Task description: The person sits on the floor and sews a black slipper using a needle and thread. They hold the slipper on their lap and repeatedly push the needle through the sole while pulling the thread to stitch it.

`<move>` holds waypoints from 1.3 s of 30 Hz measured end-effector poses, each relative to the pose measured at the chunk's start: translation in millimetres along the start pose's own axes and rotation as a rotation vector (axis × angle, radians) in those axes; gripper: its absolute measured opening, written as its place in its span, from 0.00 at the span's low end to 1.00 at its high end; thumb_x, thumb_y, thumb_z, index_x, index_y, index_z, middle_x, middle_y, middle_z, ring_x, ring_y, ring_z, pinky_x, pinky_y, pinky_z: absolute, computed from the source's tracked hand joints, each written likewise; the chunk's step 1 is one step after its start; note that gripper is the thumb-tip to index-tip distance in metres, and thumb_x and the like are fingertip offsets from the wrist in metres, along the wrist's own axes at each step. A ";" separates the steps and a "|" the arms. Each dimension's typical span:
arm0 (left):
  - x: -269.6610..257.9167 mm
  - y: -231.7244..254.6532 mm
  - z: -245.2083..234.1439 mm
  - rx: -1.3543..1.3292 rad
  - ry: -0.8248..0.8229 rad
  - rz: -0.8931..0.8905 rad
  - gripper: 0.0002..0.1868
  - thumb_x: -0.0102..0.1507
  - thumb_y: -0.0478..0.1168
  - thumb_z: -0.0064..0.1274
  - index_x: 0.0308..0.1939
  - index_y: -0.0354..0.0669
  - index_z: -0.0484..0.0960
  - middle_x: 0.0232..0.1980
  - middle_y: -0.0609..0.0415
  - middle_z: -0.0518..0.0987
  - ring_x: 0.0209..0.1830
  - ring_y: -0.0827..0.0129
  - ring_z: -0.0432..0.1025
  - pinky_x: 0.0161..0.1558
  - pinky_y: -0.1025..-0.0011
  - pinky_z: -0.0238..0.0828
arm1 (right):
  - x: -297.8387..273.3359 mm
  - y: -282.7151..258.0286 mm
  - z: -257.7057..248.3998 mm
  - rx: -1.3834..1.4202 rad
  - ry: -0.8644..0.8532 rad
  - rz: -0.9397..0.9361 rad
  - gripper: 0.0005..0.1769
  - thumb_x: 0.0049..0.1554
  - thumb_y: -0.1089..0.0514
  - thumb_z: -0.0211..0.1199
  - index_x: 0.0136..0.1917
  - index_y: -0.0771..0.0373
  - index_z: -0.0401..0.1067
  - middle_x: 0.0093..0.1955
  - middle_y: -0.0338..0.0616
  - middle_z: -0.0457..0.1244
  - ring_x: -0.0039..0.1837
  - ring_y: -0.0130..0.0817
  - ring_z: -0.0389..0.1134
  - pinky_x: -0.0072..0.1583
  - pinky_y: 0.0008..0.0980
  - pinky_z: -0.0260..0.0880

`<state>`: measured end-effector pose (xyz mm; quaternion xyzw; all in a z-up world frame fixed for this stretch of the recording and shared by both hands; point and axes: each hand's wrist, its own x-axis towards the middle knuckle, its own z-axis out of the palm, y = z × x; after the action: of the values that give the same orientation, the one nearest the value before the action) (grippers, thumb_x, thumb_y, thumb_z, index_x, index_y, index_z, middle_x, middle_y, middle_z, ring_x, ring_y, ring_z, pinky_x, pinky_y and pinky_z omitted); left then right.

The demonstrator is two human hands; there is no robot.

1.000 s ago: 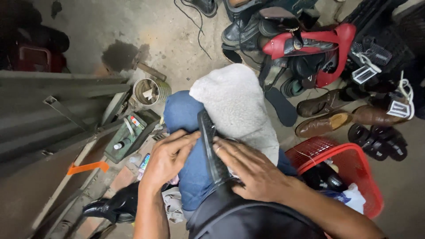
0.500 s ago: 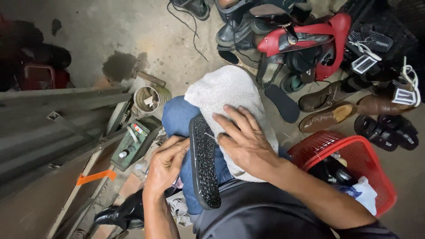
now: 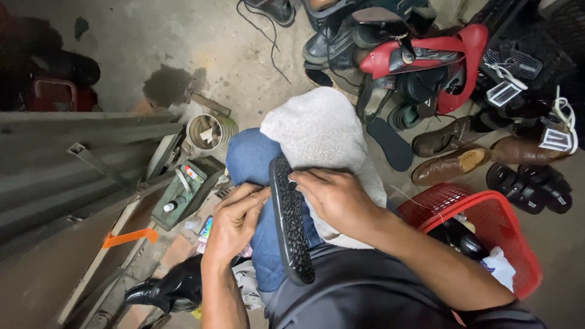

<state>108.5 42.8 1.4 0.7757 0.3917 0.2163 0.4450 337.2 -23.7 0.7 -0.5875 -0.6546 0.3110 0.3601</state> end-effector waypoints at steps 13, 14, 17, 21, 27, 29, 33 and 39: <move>25.7 28.3 2.2 0.290 -0.010 0.010 0.10 0.70 0.42 0.49 0.43 0.44 0.86 0.31 0.50 0.80 0.33 0.52 0.77 0.36 0.59 0.74 | 2.1 -10.5 -17.9 0.003 0.008 0.001 0.14 0.62 0.67 0.57 0.59 0.66 0.77 0.51 0.56 0.73 0.53 0.50 0.75 0.50 0.39 0.77; 26.3 27.4 3.8 0.308 -0.016 -0.007 0.12 0.70 0.47 0.52 0.39 0.46 0.85 0.30 0.51 0.79 0.32 0.51 0.76 0.35 0.56 0.74 | 0.4 -10.3 -16.9 0.031 0.012 0.017 0.15 0.62 0.67 0.57 0.61 0.65 0.76 0.53 0.56 0.73 0.55 0.51 0.75 0.51 0.42 0.77; 9.1 2.6 6.5 0.356 -0.053 -0.194 0.16 0.67 0.55 0.54 0.33 0.50 0.82 0.25 0.54 0.78 0.28 0.51 0.76 0.32 0.56 0.71 | -1.0 -8.5 -15.5 0.032 0.024 0.010 0.19 0.63 0.67 0.56 0.66 0.64 0.74 0.57 0.55 0.72 0.57 0.49 0.74 0.53 0.41 0.76; -16.4 -18.3 -11.5 0.673 -0.008 -0.545 0.20 0.58 0.61 0.63 0.26 0.52 0.83 0.20 0.56 0.80 0.28 0.53 0.79 0.34 0.59 0.74 | -3.4 -10.8 -21.4 -0.110 0.024 0.047 0.16 0.63 0.62 0.59 0.64 0.63 0.76 0.55 0.53 0.73 0.55 0.47 0.75 0.50 0.41 0.76; -23.6 1.5 -7.6 0.493 0.045 -0.738 0.34 0.51 0.66 0.65 0.41 0.38 0.86 0.25 0.55 0.84 0.21 0.60 0.77 0.30 0.66 0.72 | -3.6 -15.4 -23.3 -0.199 -0.150 0.029 0.06 0.57 0.60 0.62 0.39 0.63 0.71 0.36 0.44 0.70 0.39 0.43 0.72 0.44 0.42 0.68; -21.6 1.8 10.3 0.362 0.123 -0.551 0.24 0.48 0.62 0.72 0.27 0.49 0.83 0.24 0.47 0.82 0.31 0.47 0.80 0.35 0.53 0.74 | 0.3 -23.9 -34.5 -0.047 -0.280 0.167 0.11 0.64 0.57 0.57 0.47 0.60 0.78 0.37 0.51 0.72 0.44 0.50 0.74 0.43 0.42 0.74; -15.3 10.5 33.7 0.184 0.197 -0.445 0.27 0.43 0.59 0.76 0.31 0.45 0.83 0.26 0.48 0.84 0.27 0.53 0.80 0.31 0.58 0.75 | -15.8 -12.5 -49.8 0.299 -0.092 0.102 0.07 0.59 0.60 0.62 0.40 0.60 0.77 0.43 0.47 0.72 0.38 0.37 0.69 0.40 0.34 0.70; -3.6 26.1 45.0 0.163 0.258 -0.330 0.29 0.47 0.64 0.73 0.28 0.47 0.78 0.20 0.50 0.77 0.22 0.54 0.77 0.27 0.62 0.72 | -40.6 -4.9 -44.6 0.917 0.014 0.020 0.23 0.51 0.48 0.71 0.47 0.72 0.74 0.59 0.68 0.64 0.41 0.33 0.64 0.37 0.28 0.68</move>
<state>147.9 8.8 1.0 0.7007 0.5830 0.2055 0.3562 373.9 -65.3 24.9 -0.3758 -0.4412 0.5680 0.5843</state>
